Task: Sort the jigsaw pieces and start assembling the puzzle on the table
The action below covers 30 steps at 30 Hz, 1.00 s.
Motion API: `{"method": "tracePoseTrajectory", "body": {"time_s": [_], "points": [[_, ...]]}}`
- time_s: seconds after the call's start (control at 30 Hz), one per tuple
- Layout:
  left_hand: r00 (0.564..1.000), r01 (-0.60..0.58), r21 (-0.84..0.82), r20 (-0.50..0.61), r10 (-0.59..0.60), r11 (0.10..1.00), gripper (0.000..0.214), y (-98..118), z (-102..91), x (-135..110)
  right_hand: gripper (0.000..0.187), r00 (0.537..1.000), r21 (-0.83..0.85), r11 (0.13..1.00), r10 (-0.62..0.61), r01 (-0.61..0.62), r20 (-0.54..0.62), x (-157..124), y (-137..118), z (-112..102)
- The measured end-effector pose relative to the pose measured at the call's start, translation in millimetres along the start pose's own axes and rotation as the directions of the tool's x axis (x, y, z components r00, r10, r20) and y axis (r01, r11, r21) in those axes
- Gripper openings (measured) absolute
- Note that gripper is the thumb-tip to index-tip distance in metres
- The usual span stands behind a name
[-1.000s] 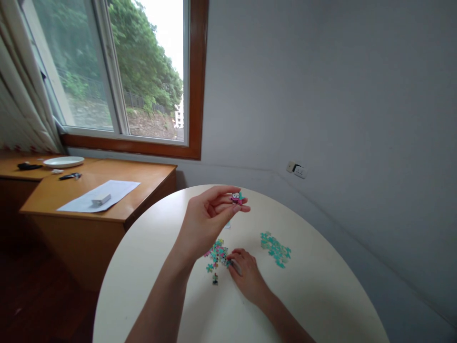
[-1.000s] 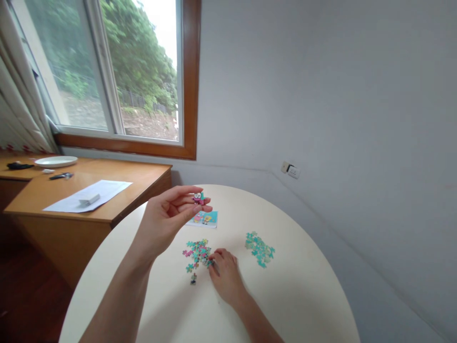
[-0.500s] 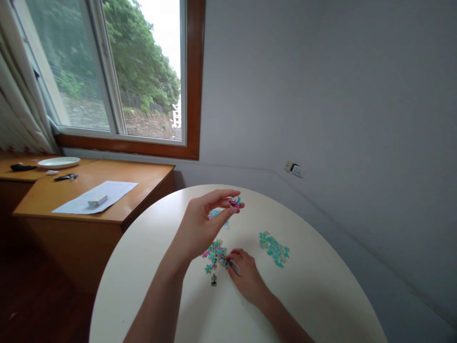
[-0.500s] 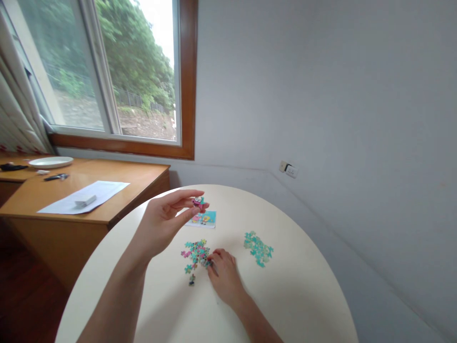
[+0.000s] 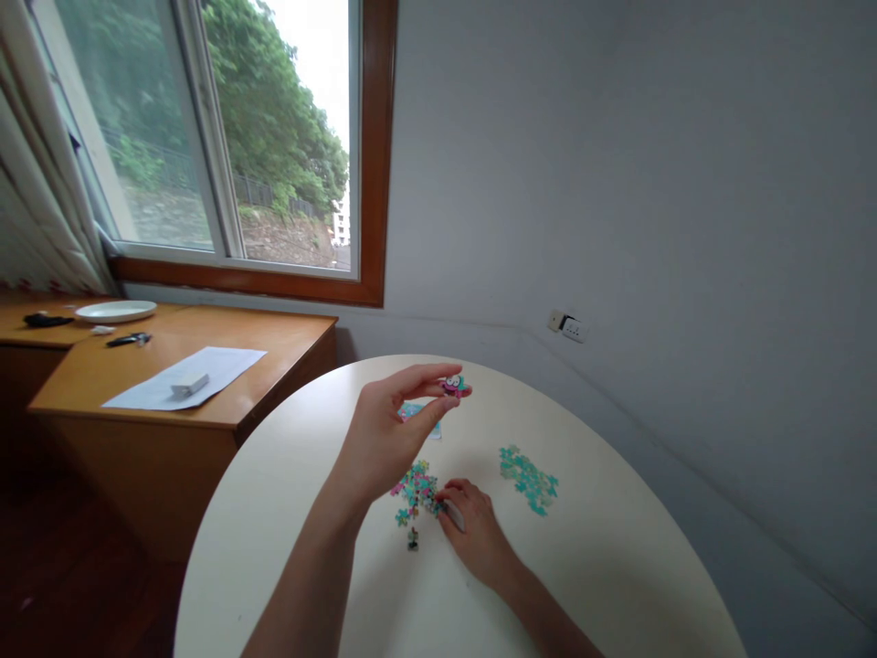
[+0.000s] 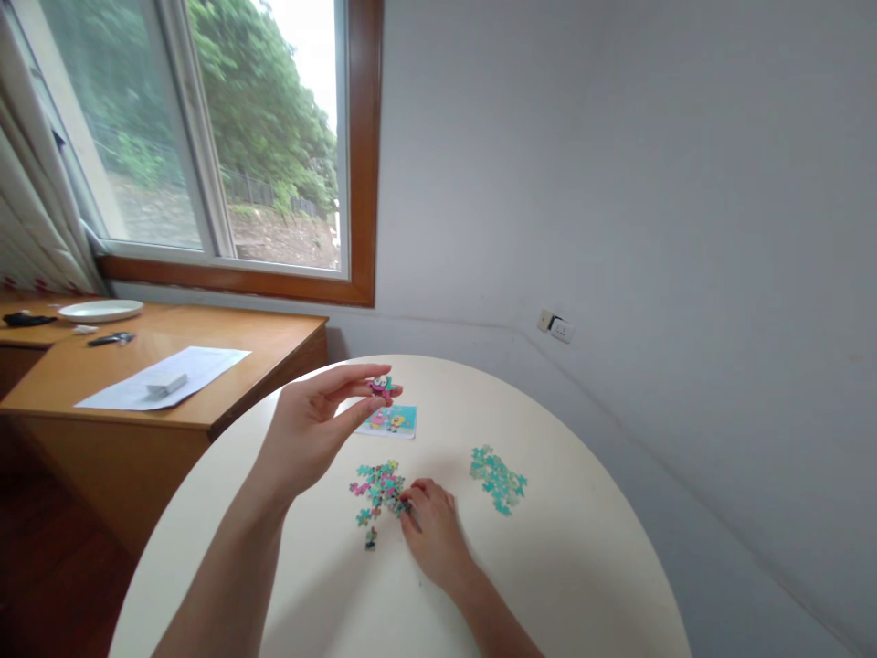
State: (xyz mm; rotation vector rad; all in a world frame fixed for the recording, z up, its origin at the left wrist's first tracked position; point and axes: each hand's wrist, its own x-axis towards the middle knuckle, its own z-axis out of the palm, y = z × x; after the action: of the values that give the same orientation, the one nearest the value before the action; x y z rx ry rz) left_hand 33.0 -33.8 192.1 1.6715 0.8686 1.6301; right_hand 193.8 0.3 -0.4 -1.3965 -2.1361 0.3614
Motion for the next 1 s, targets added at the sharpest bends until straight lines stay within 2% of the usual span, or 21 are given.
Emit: {"method": "tracePoseTrajectory", "body": {"time_s": [0.27, 0.7, 1.0], "points": [[0.999, 0.001, -0.035, -0.037, -0.003, 0.999, 0.022, 3.6, -0.4, -1.0, 0.022, 1.0, -0.022, 1.0, -0.011, 0.011, -0.008, 0.3, 6.3, 4.9], [0.998, -0.065, 0.064, -0.011, 0.065, 0.996, 0.02, -0.3, -2.2, -0.2, 0.021, 1.0, -0.011, 1.0, -0.013, 0.013, -0.003, -0.2, 2.8, 2.1], [0.997, -0.081, 0.057, -0.01, 0.082, 0.995, 0.021, 2.3, -1.7, -0.5, 0.021, 1.0, -0.021, 1.0, -0.022, 0.022, -0.016, 0.1, 6.1, 3.9]]}}
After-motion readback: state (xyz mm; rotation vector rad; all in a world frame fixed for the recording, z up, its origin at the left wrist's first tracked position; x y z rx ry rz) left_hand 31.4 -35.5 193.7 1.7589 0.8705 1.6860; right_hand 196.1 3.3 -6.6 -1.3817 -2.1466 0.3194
